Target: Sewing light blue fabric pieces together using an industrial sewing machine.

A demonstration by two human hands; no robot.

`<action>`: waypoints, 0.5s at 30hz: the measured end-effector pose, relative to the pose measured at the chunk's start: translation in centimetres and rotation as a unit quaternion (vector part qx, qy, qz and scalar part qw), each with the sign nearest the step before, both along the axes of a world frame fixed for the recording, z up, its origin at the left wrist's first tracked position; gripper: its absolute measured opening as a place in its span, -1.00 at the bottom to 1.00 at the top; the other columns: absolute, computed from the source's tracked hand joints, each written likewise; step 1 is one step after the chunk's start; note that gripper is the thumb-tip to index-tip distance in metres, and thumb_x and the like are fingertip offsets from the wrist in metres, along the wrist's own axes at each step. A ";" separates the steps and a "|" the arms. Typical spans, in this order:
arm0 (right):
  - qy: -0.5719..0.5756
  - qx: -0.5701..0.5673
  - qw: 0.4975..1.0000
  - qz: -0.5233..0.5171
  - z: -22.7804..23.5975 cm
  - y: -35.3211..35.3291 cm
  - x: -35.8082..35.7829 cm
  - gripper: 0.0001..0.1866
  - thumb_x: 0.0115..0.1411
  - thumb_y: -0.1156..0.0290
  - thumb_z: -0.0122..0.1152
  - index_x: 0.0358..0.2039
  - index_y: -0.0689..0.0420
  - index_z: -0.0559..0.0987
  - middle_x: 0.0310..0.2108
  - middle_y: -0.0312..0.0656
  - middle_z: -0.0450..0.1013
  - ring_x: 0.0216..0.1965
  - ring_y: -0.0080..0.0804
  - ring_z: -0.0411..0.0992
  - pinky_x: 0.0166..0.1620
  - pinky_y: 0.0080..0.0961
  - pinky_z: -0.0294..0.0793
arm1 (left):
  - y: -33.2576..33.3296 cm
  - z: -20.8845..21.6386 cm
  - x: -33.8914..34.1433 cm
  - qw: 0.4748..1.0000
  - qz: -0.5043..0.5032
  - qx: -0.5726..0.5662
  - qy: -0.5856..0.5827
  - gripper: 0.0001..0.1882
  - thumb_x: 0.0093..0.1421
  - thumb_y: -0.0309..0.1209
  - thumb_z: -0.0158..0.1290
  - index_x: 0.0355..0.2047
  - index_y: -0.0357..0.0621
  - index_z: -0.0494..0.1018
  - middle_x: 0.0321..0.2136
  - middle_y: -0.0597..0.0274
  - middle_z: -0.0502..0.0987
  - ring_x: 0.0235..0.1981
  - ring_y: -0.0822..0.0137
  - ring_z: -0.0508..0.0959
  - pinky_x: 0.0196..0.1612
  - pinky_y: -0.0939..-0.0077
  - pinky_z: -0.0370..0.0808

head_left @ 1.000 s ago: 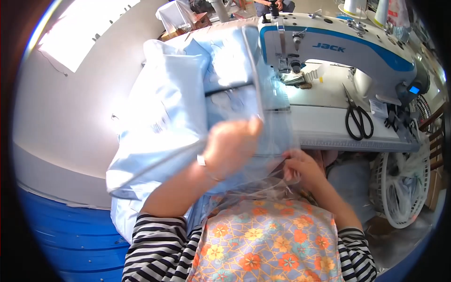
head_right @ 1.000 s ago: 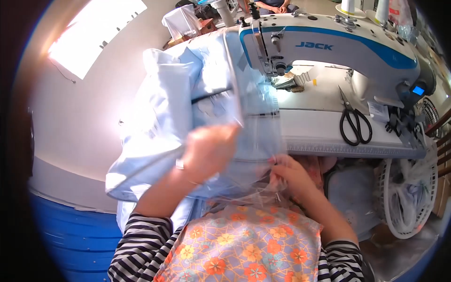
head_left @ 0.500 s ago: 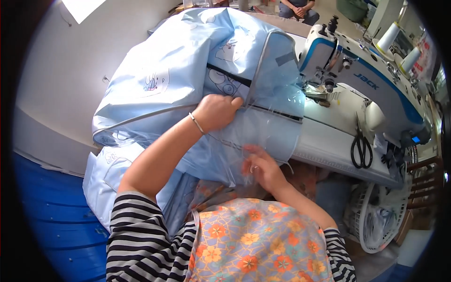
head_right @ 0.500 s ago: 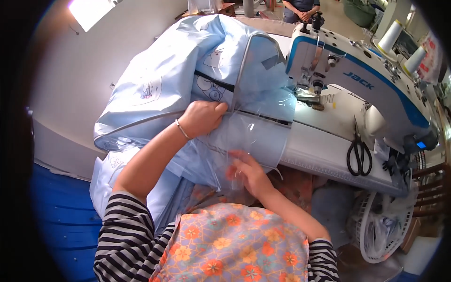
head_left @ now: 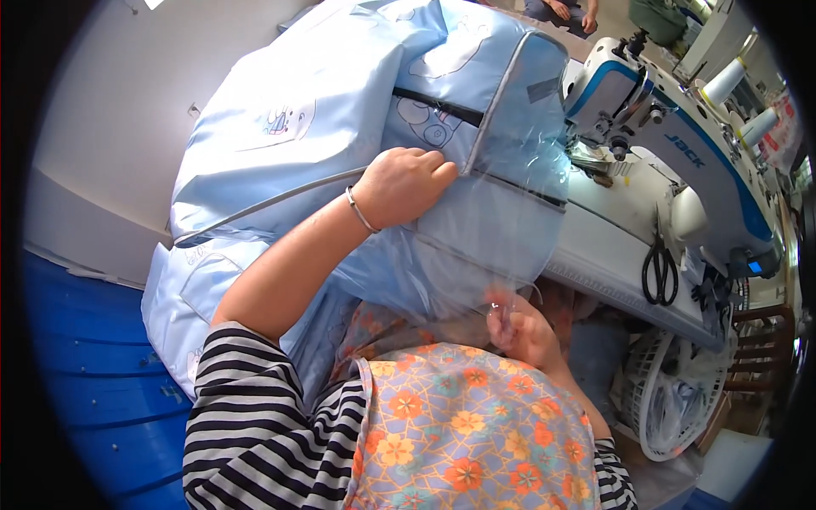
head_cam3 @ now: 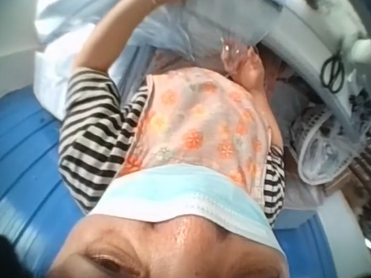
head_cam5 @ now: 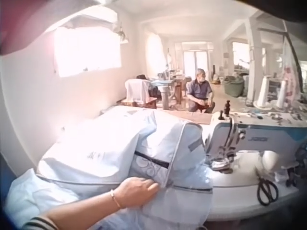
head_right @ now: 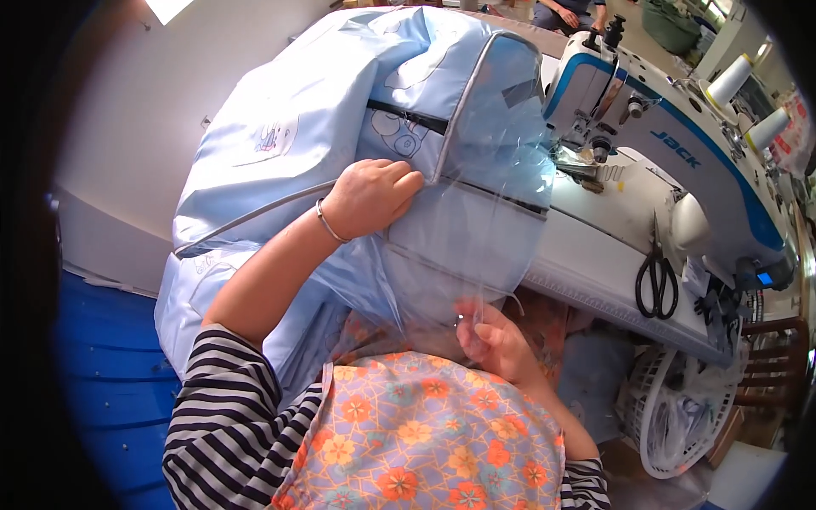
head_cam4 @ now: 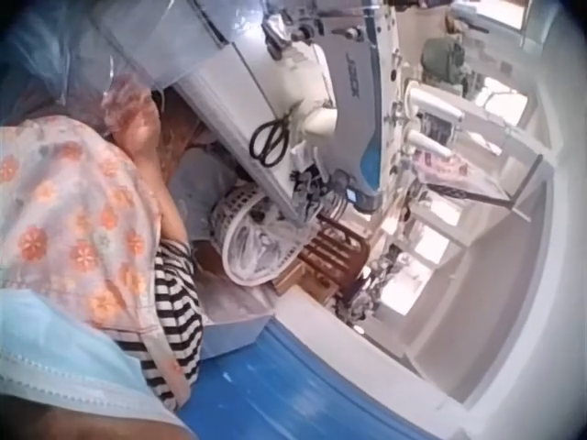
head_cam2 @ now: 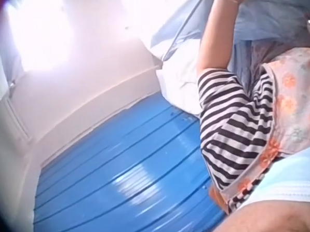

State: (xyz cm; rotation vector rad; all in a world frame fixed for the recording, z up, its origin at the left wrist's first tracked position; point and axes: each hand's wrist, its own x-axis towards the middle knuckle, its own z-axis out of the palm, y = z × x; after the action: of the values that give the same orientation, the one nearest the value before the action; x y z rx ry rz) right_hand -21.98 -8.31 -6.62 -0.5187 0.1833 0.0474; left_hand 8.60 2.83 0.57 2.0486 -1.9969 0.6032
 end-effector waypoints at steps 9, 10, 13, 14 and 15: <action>-0.122 -0.120 0.983 -0.070 -2.3 0.8 -1.6 -0.91 0.32 0.52 0.18 -0.17 0.11 0.50 -0.31 -0.28 0.47 -0.35 -0.57 0.37 -0.24 -0.63 0.37 | -3.3 5.1 -7.8 0.985 -0.110 -0.108 0.078 -0.55 0.03 -0.29 0.27 -0.10 -0.25 0.50 0.10 -0.06 0.45 0.23 -0.02 0.40 0.27 0.11 0.36; -0.111 -0.127 0.984 -0.058 -2.0 1.0 -1.5 -0.91 0.33 0.52 0.17 -0.17 0.12 0.50 -0.30 -0.26 0.47 -0.33 -0.55 0.39 -0.24 -0.59 0.39 | -4.9 5.3 -9.3 0.981 -0.135 -0.089 0.109 -0.53 0.03 -0.26 0.28 -0.11 -0.28 0.48 0.07 -0.08 0.46 0.20 -0.04 0.42 0.25 0.10 0.36; -0.106 -0.208 0.968 -0.091 0.0 1.6 -1.5 -0.91 0.34 0.51 0.14 -0.16 0.16 0.50 -0.30 -0.19 0.48 -0.31 -0.45 0.45 -0.23 -0.49 0.43 | -9.8 5.1 -12.4 0.966 -0.027 0.151 0.209 -0.39 0.03 0.00 0.27 -0.19 -0.36 0.47 -0.15 -0.20 0.58 -0.05 -0.09 0.60 0.06 0.15 0.52; -0.086 -0.312 0.942 -0.090 1.0 1.5 -1.7 -0.91 0.34 0.50 0.13 -0.16 0.18 0.51 -0.30 -0.16 0.49 -0.32 -0.40 0.46 -0.23 -0.45 0.44 | -10.9 5.0 -12.4 0.956 0.011 0.210 0.203 -0.39 0.01 0.01 0.27 -0.21 -0.35 0.51 -0.22 -0.19 0.61 -0.12 -0.10 0.62 0.00 0.13 0.55; -0.064 -0.413 0.905 -0.085 2.1 1.4 -1.9 -0.90 0.34 0.49 0.13 -0.16 0.20 0.52 -0.31 -0.13 0.49 -0.33 -0.35 0.47 -0.24 -0.40 0.44 | -12.0 4.8 -12.3 0.945 0.049 0.257 0.199 -0.39 -0.02 0.02 0.27 -0.23 -0.35 0.54 -0.29 -0.18 0.63 -0.19 -0.11 0.65 -0.07 0.12 0.58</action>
State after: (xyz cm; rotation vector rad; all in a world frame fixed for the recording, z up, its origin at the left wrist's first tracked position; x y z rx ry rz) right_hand -23.87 -6.89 -4.56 -1.3493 0.1129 -0.2482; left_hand -3.69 -9.18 5.39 2.3160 -1.9447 -0.3462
